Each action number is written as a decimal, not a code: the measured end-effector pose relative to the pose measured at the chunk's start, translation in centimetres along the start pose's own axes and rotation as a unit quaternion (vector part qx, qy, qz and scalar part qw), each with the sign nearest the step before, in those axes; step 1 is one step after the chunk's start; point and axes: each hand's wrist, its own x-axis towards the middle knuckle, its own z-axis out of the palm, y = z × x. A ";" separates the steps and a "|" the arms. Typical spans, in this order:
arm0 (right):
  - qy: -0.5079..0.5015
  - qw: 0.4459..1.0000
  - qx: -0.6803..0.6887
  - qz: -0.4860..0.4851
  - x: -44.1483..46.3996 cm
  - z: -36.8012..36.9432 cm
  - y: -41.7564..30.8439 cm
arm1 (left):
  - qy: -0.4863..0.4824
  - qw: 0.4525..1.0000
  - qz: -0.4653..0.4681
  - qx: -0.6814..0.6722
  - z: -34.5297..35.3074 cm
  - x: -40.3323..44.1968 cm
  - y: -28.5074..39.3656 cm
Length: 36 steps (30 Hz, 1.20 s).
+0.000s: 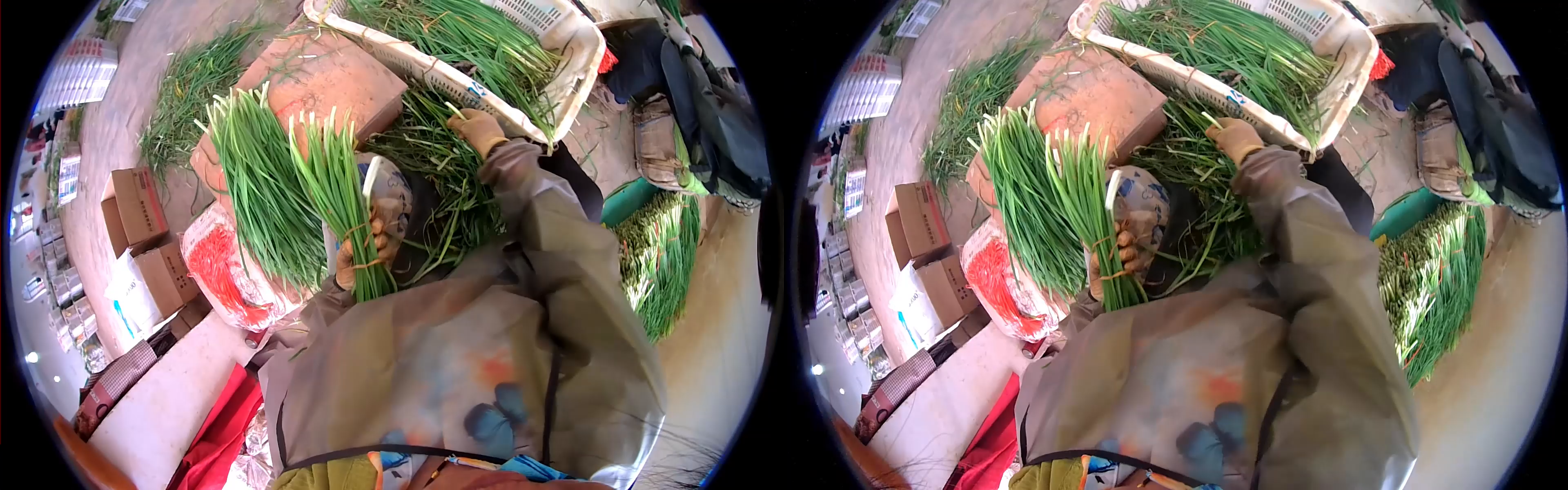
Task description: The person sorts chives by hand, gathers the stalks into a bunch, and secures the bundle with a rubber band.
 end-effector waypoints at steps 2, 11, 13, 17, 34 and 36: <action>0.024 0.996 -0.084 -0.017 2.7 1.6 -1.7 | -0.042 0.998 0.016 -0.040 -0.4 0.2 0.1; 0.049 0.946 -0.298 0.116 12.8 7.2 2.4 | -0.002 1.000 -0.003 0.011 0.5 0.9 1.7; -0.004 0.989 -0.131 0.063 9.9 3.9 1.0 | 0.006 1.000 -0.001 0.021 0.4 1.1 1.8; 0.023 0.997 -0.027 -0.061 3.1 0.0 -1.9 | -0.007 1.000 -0.007 0.006 0.8 2.1 1.8; -0.017 0.958 0.235 -0.164 -18.6 -1.3 -10.5 | 0.020 0.960 0.003 0.279 3.4 2.0 -1.9; -0.172 0.902 0.393 -0.050 -21.9 -4.7 -12.8 | 0.003 0.960 0.012 0.280 5.1 1.4 -2.3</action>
